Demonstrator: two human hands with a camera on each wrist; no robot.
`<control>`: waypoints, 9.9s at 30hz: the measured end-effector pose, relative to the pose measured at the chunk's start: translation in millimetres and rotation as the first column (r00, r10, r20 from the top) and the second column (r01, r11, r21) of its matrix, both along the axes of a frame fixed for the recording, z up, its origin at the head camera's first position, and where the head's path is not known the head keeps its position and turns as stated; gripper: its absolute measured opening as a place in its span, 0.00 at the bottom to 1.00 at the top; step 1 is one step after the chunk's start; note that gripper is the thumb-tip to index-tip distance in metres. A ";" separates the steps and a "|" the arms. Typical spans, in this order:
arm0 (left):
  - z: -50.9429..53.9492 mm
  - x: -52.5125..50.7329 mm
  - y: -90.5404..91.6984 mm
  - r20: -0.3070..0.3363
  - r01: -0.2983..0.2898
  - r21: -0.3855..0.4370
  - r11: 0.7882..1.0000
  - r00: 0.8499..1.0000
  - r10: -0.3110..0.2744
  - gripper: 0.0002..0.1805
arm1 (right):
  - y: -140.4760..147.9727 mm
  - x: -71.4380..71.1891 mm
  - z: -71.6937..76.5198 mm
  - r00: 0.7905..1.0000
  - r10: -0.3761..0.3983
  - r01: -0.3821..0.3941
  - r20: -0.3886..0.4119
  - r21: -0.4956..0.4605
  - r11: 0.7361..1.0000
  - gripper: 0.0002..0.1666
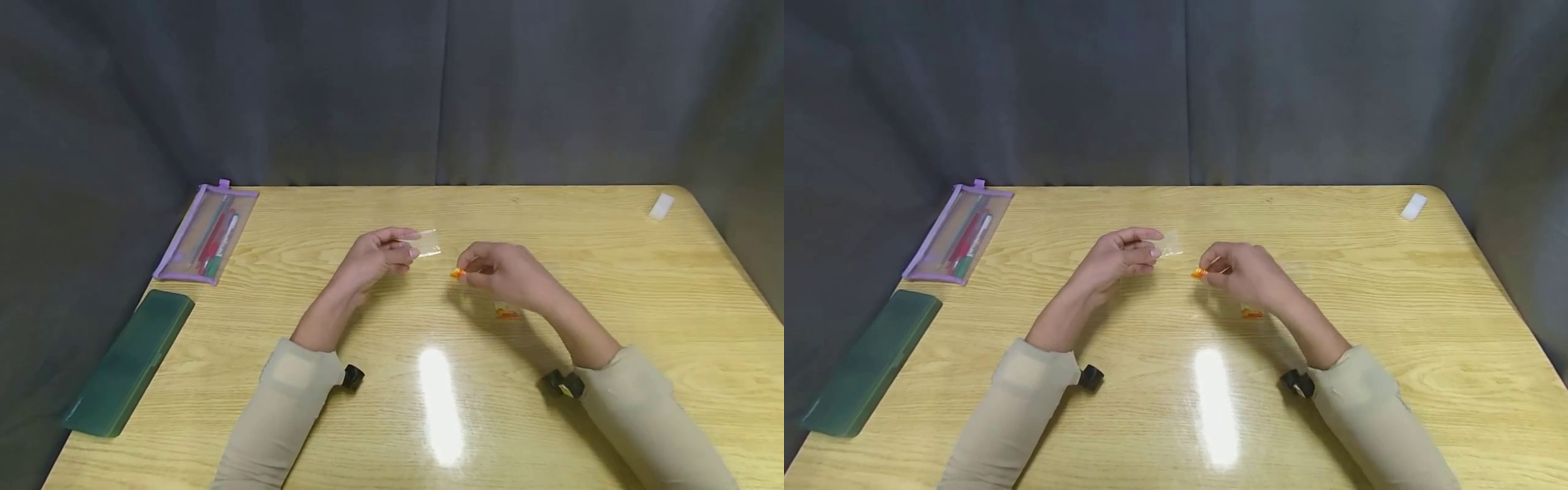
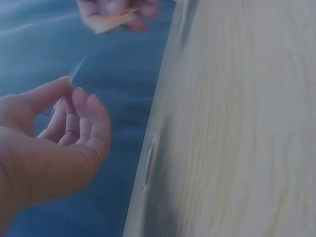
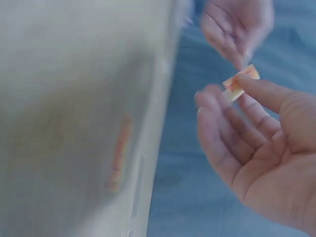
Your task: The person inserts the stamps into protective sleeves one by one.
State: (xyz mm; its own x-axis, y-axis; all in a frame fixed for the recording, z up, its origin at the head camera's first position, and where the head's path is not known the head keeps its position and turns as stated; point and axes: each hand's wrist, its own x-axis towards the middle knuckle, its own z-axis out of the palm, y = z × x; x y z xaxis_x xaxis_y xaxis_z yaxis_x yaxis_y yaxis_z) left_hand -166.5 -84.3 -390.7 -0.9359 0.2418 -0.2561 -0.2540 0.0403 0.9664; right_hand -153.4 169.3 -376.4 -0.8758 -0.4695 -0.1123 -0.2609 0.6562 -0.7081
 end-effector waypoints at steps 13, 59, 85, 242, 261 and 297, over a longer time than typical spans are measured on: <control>-0.7 7.4 16.3 0.045 -0.037 0.183 0.982 0.999 0.029 0.16 | 8.6 -19.6 0.1 0.907 -0.134 0.373 0.400 -0.614 0.696 0.09; 13.8 13.0 20.7 -0.037 -0.103 0.173 0.980 0.993 0.111 0.13 | -12.0 -10.5 10.9 0.889 -0.217 0.451 0.404 -0.690 0.566 0.09; 13.4 12.1 19.7 -0.074 -0.149 0.119 0.982 0.985 0.159 0.16 | -11.9 -9.3 11.5 0.909 -0.212 0.385 0.358 -0.530 0.756 0.16; 10.4 15.6 22.8 -0.043 -0.007 0.102 0.995 0.999 0.011 0.14 | -11.9 -9.7 6.3 0.920 -0.191 0.345 0.343 -0.472 0.811 0.14; 8.0 16.1 26.7 -0.041 -0.012 0.076 0.997 0.999 0.015 0.14 | -14.2 -8.1 4.8 0.922 -0.177 0.326 0.345 -0.444 0.834 0.21; 13.8 16.5 25.2 -0.101 -0.102 0.034 0.994 0.989 0.105 0.12 | -10.7 -7.6 8.7 0.912 -0.248 0.372 0.328 -0.401 0.837 0.19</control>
